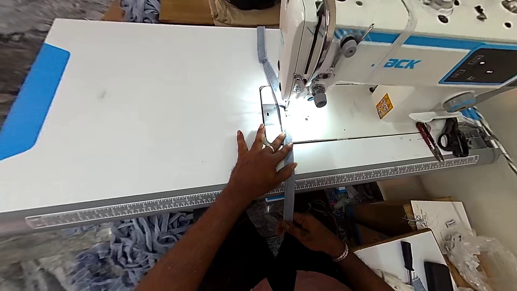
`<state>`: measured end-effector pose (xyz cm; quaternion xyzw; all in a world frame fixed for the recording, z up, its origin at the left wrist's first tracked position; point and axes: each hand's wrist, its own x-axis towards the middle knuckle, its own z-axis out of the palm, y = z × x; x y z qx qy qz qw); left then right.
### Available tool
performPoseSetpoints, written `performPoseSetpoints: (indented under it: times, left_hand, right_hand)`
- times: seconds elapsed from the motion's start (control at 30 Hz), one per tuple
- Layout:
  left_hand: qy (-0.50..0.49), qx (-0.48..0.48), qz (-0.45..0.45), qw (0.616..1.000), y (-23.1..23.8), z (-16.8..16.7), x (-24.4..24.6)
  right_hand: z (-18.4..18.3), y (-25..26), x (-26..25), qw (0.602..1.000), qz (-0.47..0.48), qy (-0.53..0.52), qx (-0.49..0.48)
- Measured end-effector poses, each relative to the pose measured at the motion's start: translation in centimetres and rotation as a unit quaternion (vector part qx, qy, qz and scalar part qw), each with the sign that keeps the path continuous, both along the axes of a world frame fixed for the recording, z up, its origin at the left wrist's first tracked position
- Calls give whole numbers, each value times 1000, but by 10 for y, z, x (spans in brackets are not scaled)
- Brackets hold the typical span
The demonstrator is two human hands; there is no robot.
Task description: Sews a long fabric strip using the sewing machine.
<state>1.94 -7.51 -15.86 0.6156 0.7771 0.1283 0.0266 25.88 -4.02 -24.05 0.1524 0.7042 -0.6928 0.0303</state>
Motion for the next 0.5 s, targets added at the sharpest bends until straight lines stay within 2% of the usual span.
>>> performPoseSetpoints:
  times: [0.5]
  left_hand:
    - [1,-1,-3,1000,0,0,0]
  right_hand:
    - [1,-1,-1,1000,-6,14,18]
